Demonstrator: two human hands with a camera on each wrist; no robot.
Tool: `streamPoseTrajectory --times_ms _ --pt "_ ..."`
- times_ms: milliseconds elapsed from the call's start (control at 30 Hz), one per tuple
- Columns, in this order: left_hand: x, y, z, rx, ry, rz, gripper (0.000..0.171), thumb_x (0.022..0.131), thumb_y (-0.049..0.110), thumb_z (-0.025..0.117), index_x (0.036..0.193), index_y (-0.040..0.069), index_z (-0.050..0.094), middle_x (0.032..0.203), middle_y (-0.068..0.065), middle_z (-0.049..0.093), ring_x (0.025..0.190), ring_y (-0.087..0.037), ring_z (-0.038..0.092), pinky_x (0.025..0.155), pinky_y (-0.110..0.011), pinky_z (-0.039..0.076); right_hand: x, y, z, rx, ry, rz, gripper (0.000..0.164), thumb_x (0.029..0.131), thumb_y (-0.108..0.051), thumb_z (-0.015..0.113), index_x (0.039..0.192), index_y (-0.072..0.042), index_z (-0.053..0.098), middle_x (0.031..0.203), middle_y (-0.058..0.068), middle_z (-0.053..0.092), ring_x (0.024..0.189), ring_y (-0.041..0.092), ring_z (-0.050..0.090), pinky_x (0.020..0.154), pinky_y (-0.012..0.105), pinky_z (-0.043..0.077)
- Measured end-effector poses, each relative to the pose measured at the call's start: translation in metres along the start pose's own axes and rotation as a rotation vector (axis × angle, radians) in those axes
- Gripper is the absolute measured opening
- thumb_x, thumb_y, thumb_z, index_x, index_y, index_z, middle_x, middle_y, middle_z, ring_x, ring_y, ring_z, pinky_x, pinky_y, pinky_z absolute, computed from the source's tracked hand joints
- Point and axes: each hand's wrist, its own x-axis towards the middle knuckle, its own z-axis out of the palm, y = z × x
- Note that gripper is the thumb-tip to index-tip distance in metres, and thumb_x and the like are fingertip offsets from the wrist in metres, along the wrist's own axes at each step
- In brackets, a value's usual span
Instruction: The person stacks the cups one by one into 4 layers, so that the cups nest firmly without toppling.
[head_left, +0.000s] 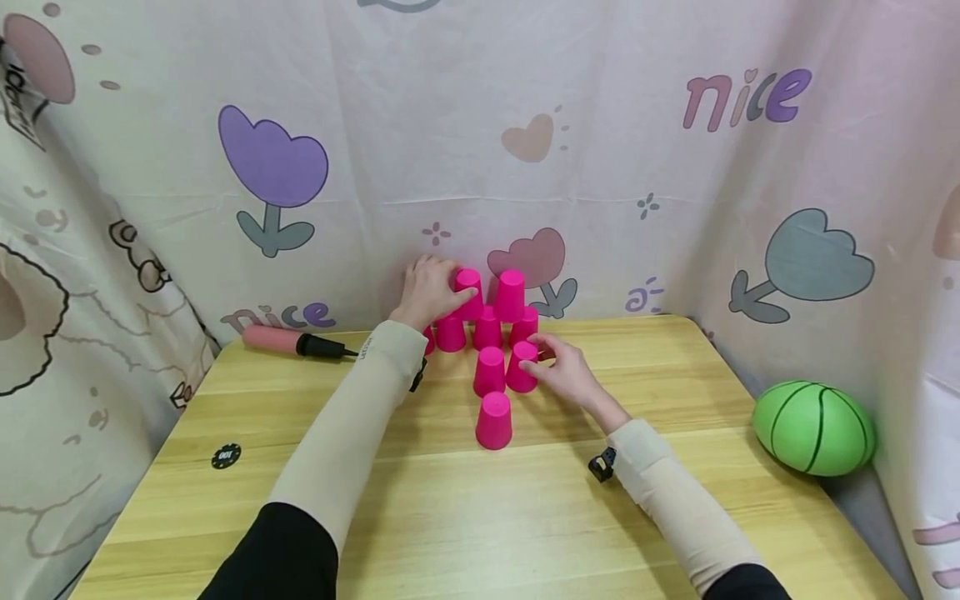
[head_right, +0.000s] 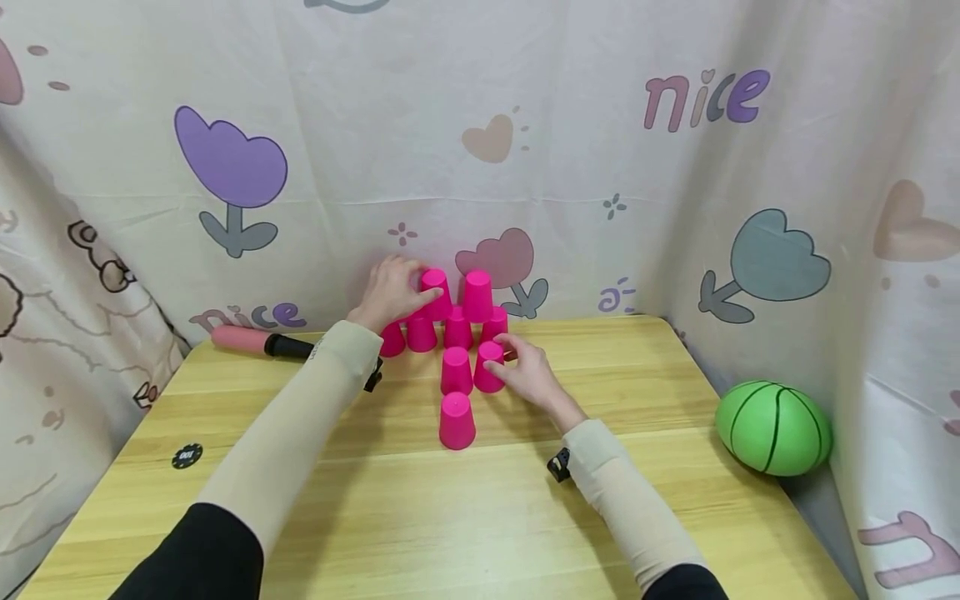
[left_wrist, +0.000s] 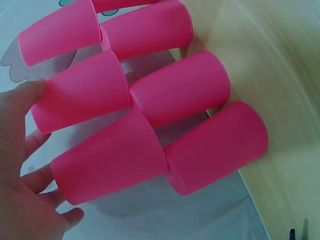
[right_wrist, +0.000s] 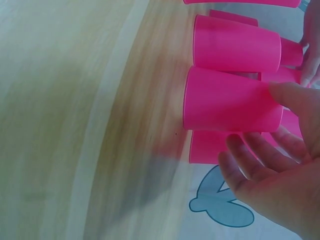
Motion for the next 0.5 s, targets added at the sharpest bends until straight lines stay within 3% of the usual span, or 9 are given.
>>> streamPoseTrajectory --times_ms 500 --pt "0.0013 0.0037 -0.0006 0.003 -0.019 -0.021 0.064 0.091 0.043 0.080 0.146 0.016 0.061 0.143 -0.013 0.061 0.139 -0.034 0.045 0.122 -0.060 0.035 0.0008 0.0025 -0.0003 0.009 -0.002 0.007 0.049 0.095 -0.018 0.079 0.138 -0.005 0.061 0.129 0.015 0.070 0.115 0.037 0.069 0.097 0.047 0.061"
